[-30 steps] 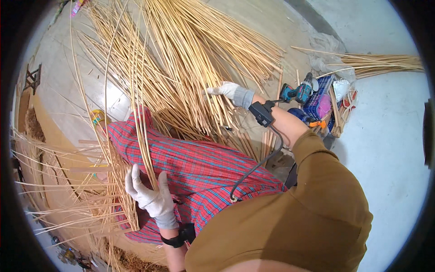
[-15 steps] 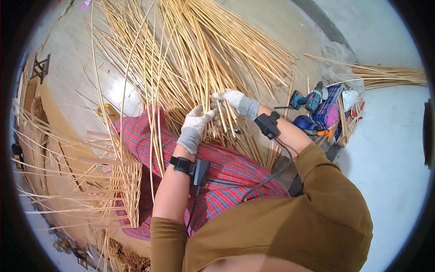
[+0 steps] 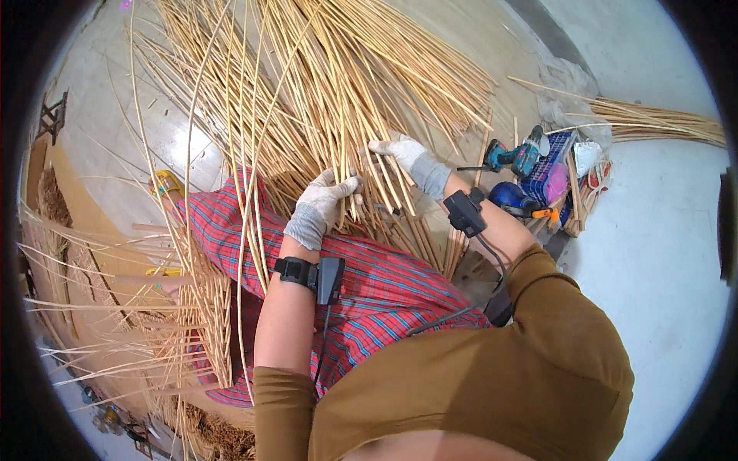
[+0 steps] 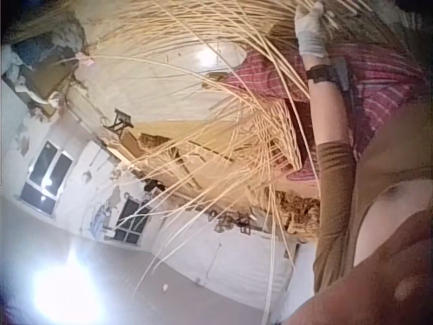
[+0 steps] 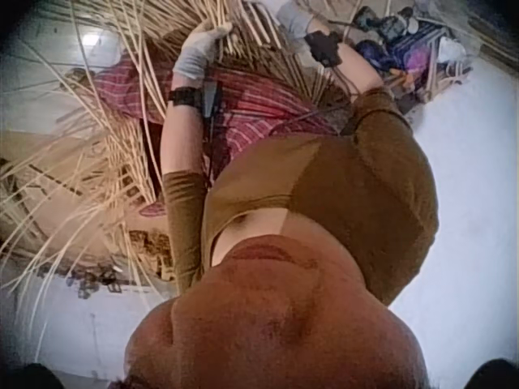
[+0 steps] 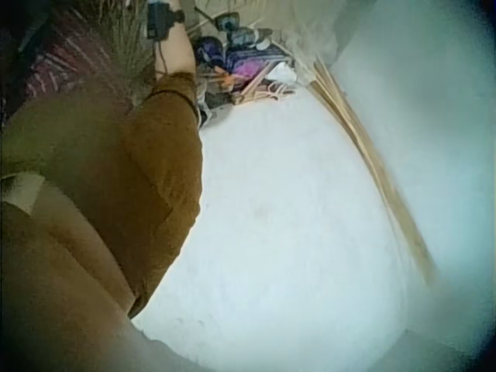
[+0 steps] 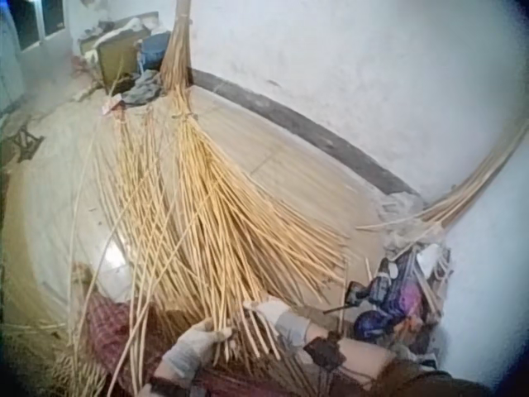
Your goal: Weaving a rectangular basket using long, flexible plant fibers.
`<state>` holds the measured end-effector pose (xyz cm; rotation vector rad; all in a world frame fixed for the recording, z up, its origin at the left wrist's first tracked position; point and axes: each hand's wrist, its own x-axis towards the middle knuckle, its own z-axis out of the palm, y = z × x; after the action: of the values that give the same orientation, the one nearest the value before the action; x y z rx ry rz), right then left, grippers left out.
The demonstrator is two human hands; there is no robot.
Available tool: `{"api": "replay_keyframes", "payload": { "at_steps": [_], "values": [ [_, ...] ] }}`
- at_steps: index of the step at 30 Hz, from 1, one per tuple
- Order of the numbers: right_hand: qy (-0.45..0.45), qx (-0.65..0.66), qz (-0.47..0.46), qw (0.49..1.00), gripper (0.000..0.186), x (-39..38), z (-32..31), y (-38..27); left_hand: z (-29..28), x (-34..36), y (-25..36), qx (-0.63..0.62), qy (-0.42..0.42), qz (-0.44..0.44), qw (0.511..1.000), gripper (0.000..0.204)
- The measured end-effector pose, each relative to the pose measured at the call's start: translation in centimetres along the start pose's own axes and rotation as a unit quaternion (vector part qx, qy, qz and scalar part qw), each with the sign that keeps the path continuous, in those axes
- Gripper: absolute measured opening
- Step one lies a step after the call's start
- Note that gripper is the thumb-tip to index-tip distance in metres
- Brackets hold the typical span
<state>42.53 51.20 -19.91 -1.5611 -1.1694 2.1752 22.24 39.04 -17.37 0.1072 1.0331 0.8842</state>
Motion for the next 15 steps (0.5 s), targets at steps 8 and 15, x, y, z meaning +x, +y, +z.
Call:
{"api": "replay_keyframes", "payload": {
  "at_steps": [8,15],
  "values": [
    [0.095,-0.085,-0.004,0.992,0.055,-1.3,1.5,-1.6,0.4,-0.3,0.2,0.001,0.008,0.002,1.000,0.027],
    [-0.076,-0.141,-0.017,0.987,0.087,-0.5,0.7,-1.4,1.0,-1.0,1.4,0.029,-0.033,0.008,0.999,0.022]
  ]
}}
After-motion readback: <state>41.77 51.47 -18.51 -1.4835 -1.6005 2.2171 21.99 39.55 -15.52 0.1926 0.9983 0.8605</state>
